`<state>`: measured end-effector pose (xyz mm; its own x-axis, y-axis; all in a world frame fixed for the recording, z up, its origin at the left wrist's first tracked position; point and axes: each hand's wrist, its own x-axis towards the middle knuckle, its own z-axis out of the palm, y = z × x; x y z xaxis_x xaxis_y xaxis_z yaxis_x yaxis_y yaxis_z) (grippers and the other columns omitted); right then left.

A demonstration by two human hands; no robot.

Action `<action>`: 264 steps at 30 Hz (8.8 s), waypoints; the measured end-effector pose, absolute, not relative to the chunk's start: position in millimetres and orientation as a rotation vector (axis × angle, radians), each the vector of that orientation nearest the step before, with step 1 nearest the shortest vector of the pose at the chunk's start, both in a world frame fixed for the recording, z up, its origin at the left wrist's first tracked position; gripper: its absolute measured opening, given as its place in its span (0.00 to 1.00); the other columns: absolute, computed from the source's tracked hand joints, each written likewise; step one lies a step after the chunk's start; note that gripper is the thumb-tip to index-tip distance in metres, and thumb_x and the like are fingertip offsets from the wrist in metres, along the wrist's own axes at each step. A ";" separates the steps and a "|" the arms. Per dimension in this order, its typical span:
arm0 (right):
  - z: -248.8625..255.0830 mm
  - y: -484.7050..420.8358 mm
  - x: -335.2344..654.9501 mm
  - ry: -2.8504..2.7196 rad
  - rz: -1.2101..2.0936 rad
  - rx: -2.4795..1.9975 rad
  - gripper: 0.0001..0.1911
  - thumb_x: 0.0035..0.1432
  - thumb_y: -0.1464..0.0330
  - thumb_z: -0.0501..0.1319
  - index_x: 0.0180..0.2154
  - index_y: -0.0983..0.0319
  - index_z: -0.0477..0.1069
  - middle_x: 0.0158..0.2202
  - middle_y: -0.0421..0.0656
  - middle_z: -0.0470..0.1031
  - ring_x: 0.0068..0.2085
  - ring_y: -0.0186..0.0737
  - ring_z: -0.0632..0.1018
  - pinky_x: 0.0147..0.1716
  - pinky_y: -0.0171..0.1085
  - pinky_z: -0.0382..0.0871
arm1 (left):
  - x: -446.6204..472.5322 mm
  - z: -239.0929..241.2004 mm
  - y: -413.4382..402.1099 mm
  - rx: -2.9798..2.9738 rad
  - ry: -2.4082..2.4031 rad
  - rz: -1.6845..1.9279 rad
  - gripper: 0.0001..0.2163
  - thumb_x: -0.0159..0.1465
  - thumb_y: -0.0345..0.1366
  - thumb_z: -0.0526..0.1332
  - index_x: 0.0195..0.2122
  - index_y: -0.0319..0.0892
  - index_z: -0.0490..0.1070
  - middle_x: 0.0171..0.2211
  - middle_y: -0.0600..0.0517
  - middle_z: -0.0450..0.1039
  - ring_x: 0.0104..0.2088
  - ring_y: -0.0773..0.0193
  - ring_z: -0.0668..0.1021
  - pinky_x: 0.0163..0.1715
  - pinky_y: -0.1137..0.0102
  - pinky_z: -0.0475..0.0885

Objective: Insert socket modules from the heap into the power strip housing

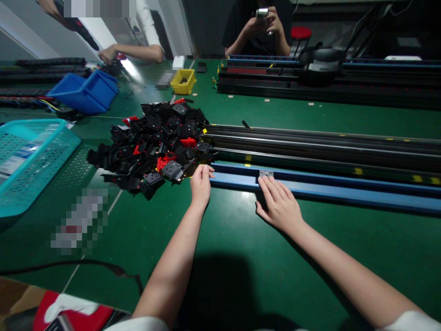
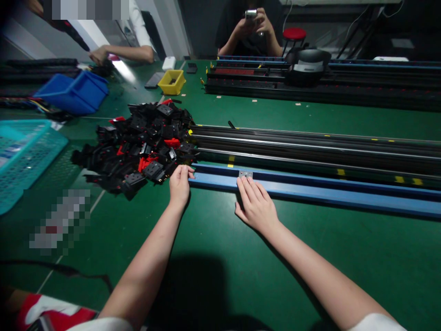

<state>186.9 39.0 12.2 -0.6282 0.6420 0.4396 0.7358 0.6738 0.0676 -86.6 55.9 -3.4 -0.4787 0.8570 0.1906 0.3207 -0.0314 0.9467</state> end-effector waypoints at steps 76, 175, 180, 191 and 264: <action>6.4 52.3 178.8 -2.545 -0.061 -0.966 0.42 0.65 0.71 0.56 0.74 0.64 0.38 0.71 0.46 0.55 0.72 0.46 0.56 0.68 0.48 0.58 | -97.0 -10.3 55.5 1.358 2.384 1.486 0.14 0.62 0.32 0.62 0.49 0.43 0.69 0.52 0.44 0.68 0.56 0.50 0.69 0.61 0.54 0.59; 5.9 51.8 178.6 -2.534 -0.034 -0.975 0.41 0.65 0.71 0.56 0.74 0.62 0.40 0.71 0.46 0.56 0.71 0.46 0.58 0.68 0.48 0.57 | -110.4 -12.5 64.6 1.310 1.989 1.507 0.24 0.73 0.52 0.43 0.46 0.44 0.74 0.45 0.47 0.77 0.47 0.60 0.77 0.49 0.67 0.68; 7.0 52.1 178.4 -2.541 -0.042 -0.980 0.40 0.65 0.71 0.55 0.74 0.63 0.40 0.71 0.46 0.56 0.72 0.45 0.57 0.68 0.47 0.57 | -110.0 -11.1 63.4 1.313 2.005 1.444 0.25 0.73 0.53 0.42 0.46 0.44 0.75 0.43 0.47 0.78 0.44 0.59 0.78 0.46 0.66 0.68; 7.6 52.1 178.4 -2.535 -0.030 -0.974 0.42 0.65 0.71 0.55 0.74 0.62 0.38 0.71 0.46 0.56 0.71 0.46 0.58 0.68 0.48 0.58 | -104.1 -12.6 61.7 1.451 2.016 1.359 0.27 0.73 0.52 0.43 0.44 0.42 0.79 0.43 0.45 0.80 0.47 0.56 0.79 0.51 0.63 0.69; 4.2 44.3 97.6 -2.641 0.038 -0.702 0.41 0.62 0.71 0.55 0.71 0.77 0.45 0.72 0.57 0.49 0.73 0.51 0.51 0.72 0.48 0.50 | -98.3 -9.2 61.1 1.287 1.766 1.556 0.18 0.72 0.52 0.49 0.34 0.44 0.65 0.24 0.55 0.68 0.24 0.66 0.69 0.29 0.70 0.65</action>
<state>97.6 44.3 4.2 -0.7909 0.4819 0.3772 0.4707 0.8729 -0.1282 -98.3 61.1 -9.2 -0.4599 0.8559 0.2364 0.3419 -0.0750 0.9367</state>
